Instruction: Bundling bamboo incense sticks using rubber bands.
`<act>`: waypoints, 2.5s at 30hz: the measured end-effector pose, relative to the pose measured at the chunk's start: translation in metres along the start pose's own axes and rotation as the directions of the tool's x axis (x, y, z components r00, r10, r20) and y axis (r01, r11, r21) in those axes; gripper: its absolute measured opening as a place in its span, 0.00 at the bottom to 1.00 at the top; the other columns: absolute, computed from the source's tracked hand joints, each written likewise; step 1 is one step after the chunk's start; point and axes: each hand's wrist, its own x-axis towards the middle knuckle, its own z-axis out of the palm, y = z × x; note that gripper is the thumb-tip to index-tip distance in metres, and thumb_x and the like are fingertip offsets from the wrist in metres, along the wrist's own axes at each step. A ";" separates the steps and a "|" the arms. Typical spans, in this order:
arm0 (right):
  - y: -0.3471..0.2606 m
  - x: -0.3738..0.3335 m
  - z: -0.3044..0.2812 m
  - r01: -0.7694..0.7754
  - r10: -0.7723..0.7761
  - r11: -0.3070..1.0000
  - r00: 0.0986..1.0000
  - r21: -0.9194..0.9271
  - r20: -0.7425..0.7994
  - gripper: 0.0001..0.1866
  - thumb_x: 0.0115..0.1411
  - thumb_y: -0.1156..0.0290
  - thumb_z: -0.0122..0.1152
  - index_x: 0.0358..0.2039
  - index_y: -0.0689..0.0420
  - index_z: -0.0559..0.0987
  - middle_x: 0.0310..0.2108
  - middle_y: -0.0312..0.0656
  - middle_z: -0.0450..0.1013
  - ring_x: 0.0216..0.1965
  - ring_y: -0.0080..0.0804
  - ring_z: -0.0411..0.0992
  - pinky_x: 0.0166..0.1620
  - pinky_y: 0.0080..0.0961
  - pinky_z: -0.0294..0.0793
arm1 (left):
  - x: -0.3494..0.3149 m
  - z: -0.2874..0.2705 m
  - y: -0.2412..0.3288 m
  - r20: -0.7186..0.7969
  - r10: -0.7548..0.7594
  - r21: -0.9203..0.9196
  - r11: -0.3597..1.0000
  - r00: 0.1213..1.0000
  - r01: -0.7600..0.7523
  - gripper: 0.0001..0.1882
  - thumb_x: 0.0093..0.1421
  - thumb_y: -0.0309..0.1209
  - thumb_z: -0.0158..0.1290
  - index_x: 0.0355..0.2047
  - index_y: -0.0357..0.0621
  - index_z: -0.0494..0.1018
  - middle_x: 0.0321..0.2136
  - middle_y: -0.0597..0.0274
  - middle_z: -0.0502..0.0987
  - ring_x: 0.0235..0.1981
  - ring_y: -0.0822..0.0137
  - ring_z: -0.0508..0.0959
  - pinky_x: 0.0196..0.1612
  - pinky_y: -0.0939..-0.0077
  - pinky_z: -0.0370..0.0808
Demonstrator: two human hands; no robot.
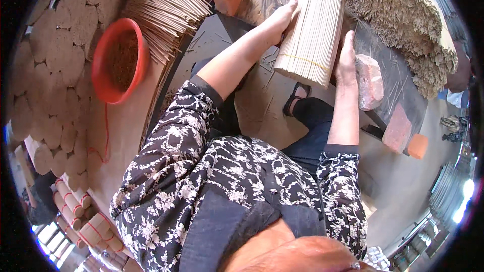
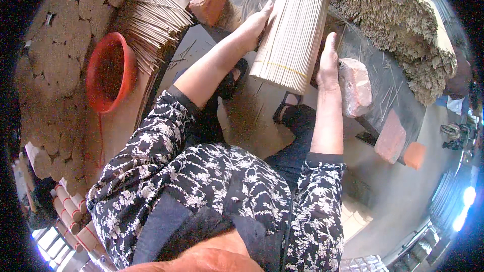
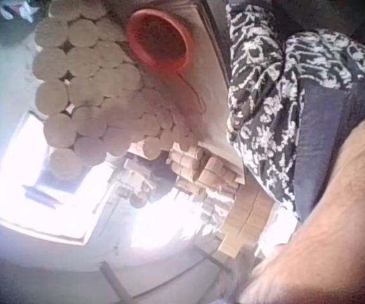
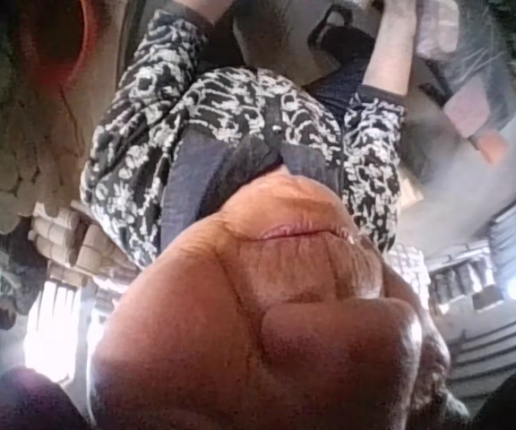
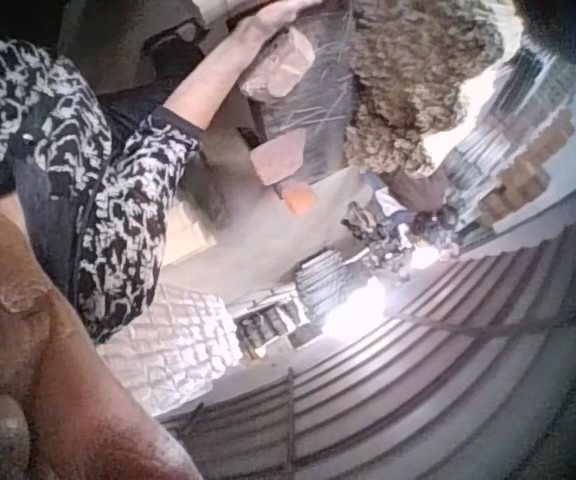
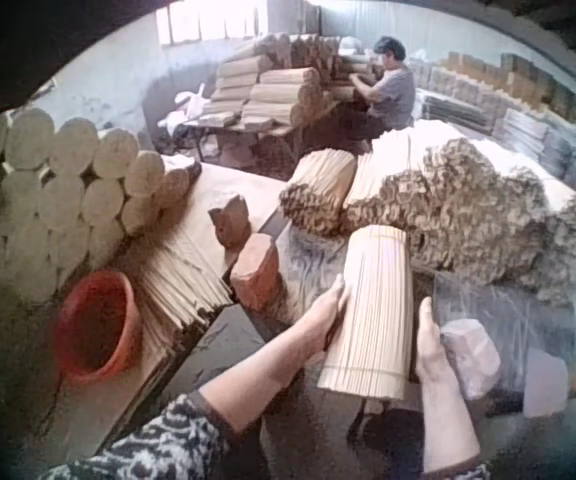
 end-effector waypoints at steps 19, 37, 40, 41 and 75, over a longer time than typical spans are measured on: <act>-0.008 -0.003 0.010 0.013 -0.010 0.998 0.999 -0.064 0.048 0.39 0.67 0.39 0.32 0.58 0.63 0.67 0.53 0.43 0.70 0.54 0.28 0.67 0.56 0.25 0.66 | -0.003 0.008 0.010 -0.036 -0.087 0.085 0.992 0.996 0.090 0.38 0.64 0.62 0.35 0.59 0.42 0.64 0.52 0.57 0.73 0.47 0.66 0.75 0.50 0.66 0.71; -0.068 -0.021 0.056 0.602 -0.603 0.741 0.791 -0.298 0.098 0.38 0.69 0.43 0.24 0.60 0.65 0.62 0.58 0.45 0.63 0.58 0.33 0.60 0.62 0.28 0.56 | -0.006 0.043 0.062 0.440 0.838 0.327 0.187 0.324 -0.926 0.38 0.68 0.58 0.26 0.61 0.35 0.55 0.59 0.46 0.59 0.62 0.54 0.57 0.64 0.64 0.50; -0.077 -0.004 0.062 0.791 -0.788 0.578 0.605 -0.201 0.115 0.39 0.69 0.41 0.23 0.58 0.66 0.61 0.56 0.47 0.63 0.57 0.34 0.61 0.61 0.32 0.56 | -0.003 0.054 0.076 0.482 0.845 0.280 0.100 0.230 -0.955 0.44 0.64 0.65 0.24 0.64 0.39 0.53 0.58 0.55 0.62 0.61 0.64 0.60 0.63 0.66 0.53; -0.075 0.003 0.063 0.776 -0.787 0.594 0.615 -0.212 0.051 0.40 0.68 0.39 0.23 0.58 0.65 0.61 0.56 0.46 0.63 0.57 0.33 0.60 0.61 0.32 0.56 | -0.002 0.055 0.077 0.460 0.854 0.289 0.114 0.243 -0.950 0.44 0.64 0.65 0.24 0.63 0.39 0.54 0.57 0.55 0.64 0.59 0.64 0.61 0.62 0.67 0.54; -0.017 0.058 0.043 0.638 -0.638 0.770 0.770 -0.012 -0.020 0.34 0.69 0.42 0.24 0.55 0.59 0.66 0.50 0.40 0.68 0.53 0.28 0.63 0.60 0.30 0.58 | 0.027 0.028 0.016 -0.015 0.682 0.019 0.731 0.731 -0.682 0.41 0.65 0.63 0.32 0.56 0.35 0.64 0.52 0.55 0.69 0.55 0.63 0.65 0.61 0.65 0.57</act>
